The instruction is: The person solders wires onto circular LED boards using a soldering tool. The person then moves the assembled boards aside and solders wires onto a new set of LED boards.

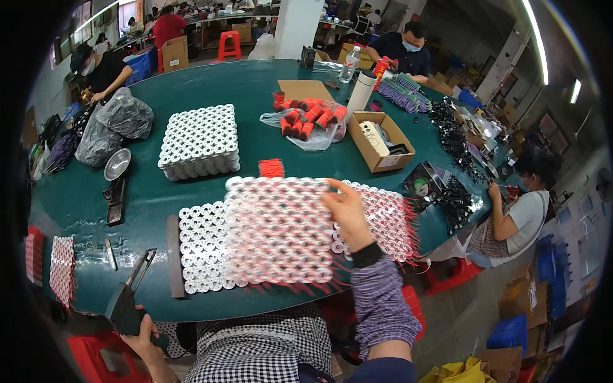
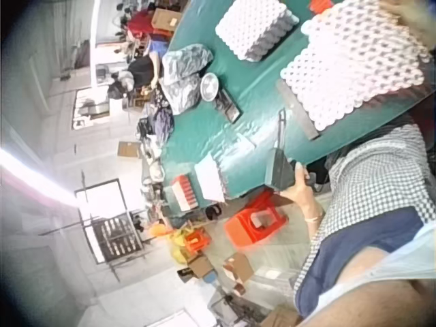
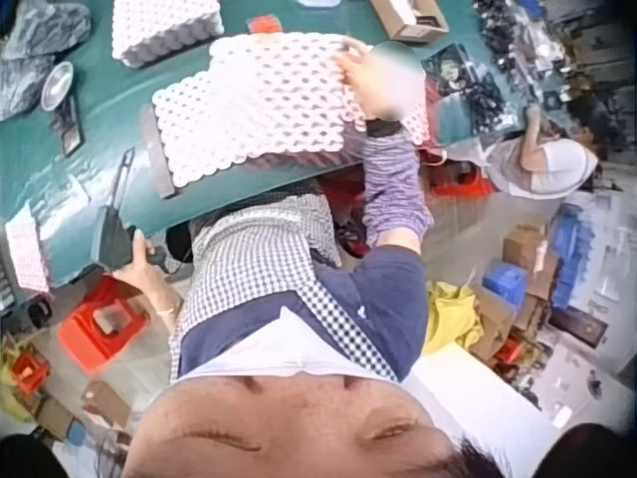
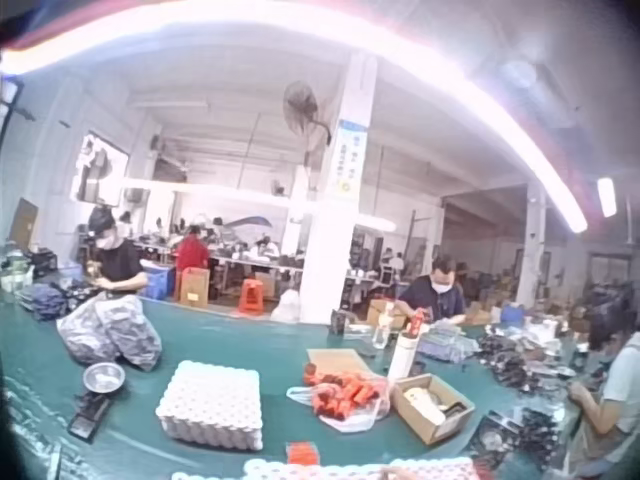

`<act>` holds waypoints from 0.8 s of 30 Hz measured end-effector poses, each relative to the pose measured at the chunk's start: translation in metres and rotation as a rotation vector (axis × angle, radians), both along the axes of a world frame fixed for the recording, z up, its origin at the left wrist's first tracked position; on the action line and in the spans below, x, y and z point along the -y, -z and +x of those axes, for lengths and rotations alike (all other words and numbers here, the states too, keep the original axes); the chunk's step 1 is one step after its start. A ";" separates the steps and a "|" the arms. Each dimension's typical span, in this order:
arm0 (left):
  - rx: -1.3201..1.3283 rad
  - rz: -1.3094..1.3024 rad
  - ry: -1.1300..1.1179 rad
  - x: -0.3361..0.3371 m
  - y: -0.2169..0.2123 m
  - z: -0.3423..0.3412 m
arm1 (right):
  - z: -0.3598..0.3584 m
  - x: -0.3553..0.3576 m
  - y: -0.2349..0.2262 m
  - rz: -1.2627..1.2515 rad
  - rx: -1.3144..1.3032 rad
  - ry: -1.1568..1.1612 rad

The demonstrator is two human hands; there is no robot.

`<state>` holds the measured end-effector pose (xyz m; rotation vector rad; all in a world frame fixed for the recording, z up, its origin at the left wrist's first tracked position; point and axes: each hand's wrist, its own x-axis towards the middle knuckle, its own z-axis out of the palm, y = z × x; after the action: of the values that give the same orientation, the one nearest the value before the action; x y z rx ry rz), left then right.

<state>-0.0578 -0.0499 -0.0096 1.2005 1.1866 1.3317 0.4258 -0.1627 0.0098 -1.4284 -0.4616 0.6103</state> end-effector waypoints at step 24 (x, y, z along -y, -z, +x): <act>-0.022 0.001 0.136 0.014 -0.019 0.041 | 0.023 -0.099 0.019 -0.366 1.486 -0.187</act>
<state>-0.0169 -0.0636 0.0091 1.2770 1.0998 1.2205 0.4484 -0.0639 -0.0088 -2.0324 -1.7082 -0.3877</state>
